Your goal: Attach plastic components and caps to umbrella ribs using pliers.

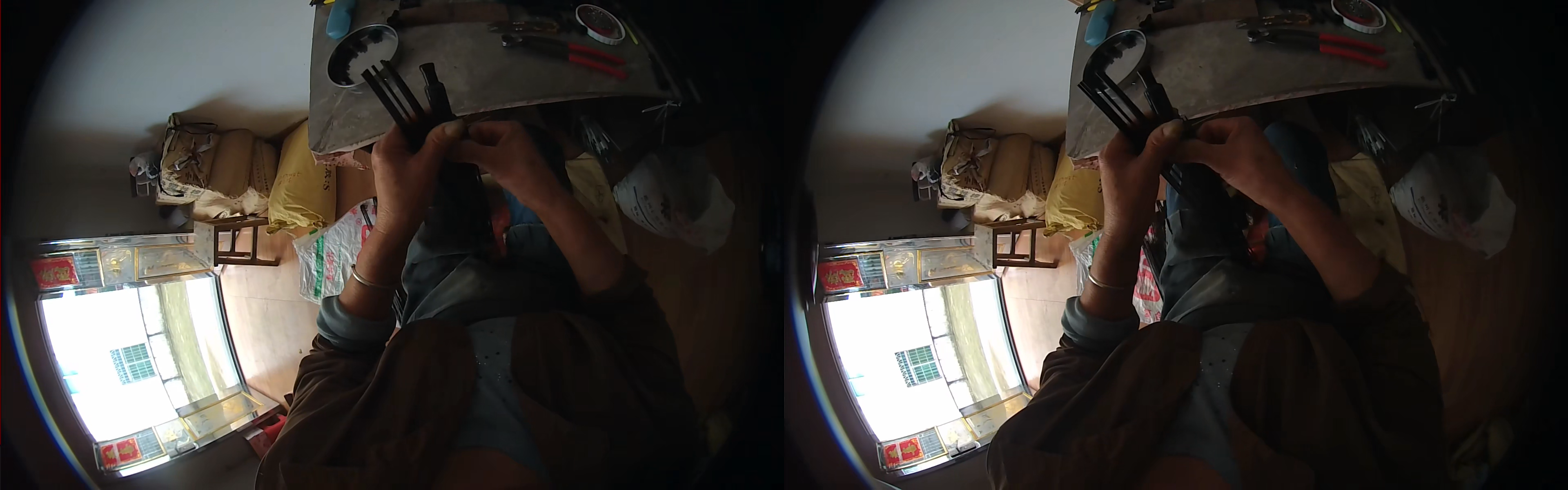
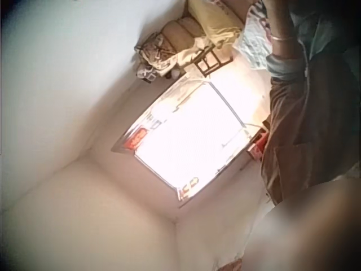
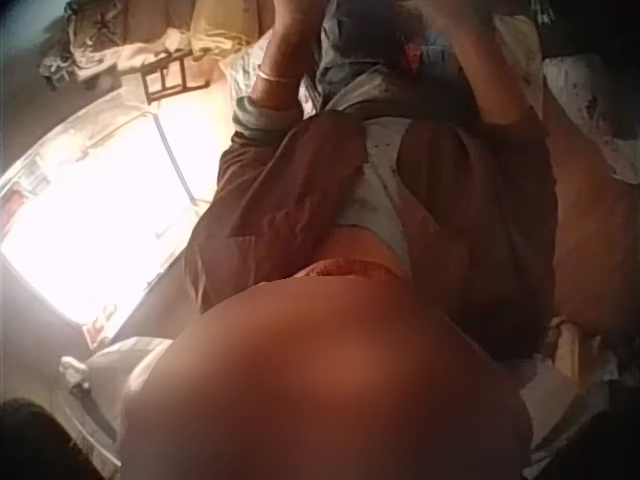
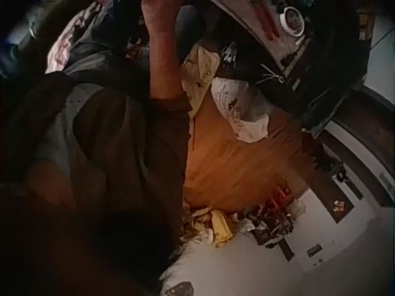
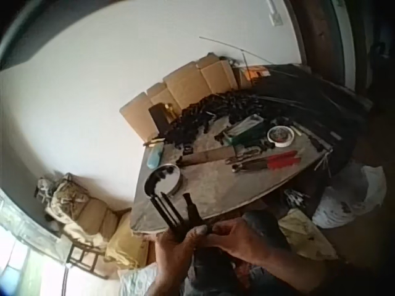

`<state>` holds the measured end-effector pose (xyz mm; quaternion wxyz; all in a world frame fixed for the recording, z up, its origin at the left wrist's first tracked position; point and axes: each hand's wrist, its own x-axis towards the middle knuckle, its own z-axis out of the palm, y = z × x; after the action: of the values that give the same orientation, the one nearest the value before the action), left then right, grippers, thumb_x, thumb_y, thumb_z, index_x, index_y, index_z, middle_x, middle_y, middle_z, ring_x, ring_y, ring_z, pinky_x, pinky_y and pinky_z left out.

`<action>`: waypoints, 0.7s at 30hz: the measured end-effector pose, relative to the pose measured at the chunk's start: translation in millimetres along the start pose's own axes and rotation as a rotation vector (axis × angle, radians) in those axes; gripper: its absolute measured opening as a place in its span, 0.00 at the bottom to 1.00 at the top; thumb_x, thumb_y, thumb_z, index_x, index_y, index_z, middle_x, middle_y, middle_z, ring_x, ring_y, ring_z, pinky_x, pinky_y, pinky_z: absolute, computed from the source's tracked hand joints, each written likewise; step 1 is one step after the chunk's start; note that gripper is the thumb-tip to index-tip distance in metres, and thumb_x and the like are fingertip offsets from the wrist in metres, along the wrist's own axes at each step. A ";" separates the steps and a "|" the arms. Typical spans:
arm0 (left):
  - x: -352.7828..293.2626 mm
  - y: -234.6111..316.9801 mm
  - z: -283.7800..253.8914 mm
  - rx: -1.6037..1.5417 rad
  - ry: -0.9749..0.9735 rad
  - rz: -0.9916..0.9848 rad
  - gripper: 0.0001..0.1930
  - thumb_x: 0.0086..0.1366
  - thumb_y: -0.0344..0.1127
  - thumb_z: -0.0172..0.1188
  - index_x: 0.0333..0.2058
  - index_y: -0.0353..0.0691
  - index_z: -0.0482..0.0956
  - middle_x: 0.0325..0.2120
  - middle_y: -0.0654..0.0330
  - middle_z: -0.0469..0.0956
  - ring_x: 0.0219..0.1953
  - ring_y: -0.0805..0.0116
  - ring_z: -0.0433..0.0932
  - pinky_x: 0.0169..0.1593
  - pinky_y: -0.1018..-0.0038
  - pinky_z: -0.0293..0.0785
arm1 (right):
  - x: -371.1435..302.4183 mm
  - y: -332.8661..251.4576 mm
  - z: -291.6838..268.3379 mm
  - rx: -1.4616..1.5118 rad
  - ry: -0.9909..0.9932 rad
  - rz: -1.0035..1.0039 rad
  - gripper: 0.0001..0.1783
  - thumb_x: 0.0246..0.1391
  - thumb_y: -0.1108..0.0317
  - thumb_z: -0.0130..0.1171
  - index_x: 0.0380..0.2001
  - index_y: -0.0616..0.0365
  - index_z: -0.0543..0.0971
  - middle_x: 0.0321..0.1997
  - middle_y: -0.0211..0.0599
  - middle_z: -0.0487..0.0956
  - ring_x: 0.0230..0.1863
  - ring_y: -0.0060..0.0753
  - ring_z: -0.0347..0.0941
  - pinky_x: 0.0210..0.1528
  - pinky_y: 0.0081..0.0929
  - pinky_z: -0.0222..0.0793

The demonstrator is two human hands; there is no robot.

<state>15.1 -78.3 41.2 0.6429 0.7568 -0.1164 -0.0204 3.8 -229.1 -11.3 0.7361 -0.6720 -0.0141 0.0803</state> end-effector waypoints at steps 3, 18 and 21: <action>1.4 -1.4 -3.1 -0.121 -0.055 -0.015 0.09 0.61 0.32 0.62 0.38 0.34 0.80 0.28 0.65 0.80 0.30 0.81 0.76 0.35 0.83 0.72 | 3.0 5.8 -3.7 0.016 -0.031 -0.002 0.16 0.47 0.56 0.67 0.19 0.55 0.77 0.18 0.21 0.71 0.21 0.12 0.66 0.24 0.16 0.60; 7.0 -14.4 2.8 -0.509 -0.057 -0.137 0.08 0.61 0.32 0.61 0.38 0.37 0.80 0.28 0.66 0.79 0.30 0.80 0.75 0.36 0.82 0.72 | -11.9 -5.5 4.3 0.053 0.141 -0.153 0.18 0.48 0.56 0.67 0.23 0.62 0.78 0.18 0.24 0.72 0.21 0.13 0.64 0.23 0.15 0.58; 5.4 -16.2 0.6 -0.509 -0.078 -0.129 0.08 0.61 0.32 0.61 0.39 0.37 0.79 0.29 0.66 0.79 0.30 0.79 0.75 0.36 0.82 0.72 | -9.0 -9.9 0.9 0.046 0.096 -0.025 0.18 0.48 0.56 0.67 0.22 0.61 0.78 0.18 0.24 0.71 0.19 0.13 0.63 0.22 0.15 0.58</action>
<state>22.6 -77.6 26.0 0.8048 0.5753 -0.0838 -0.1192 -4.1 -230.2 -0.6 0.7520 -0.6579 0.0145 0.0392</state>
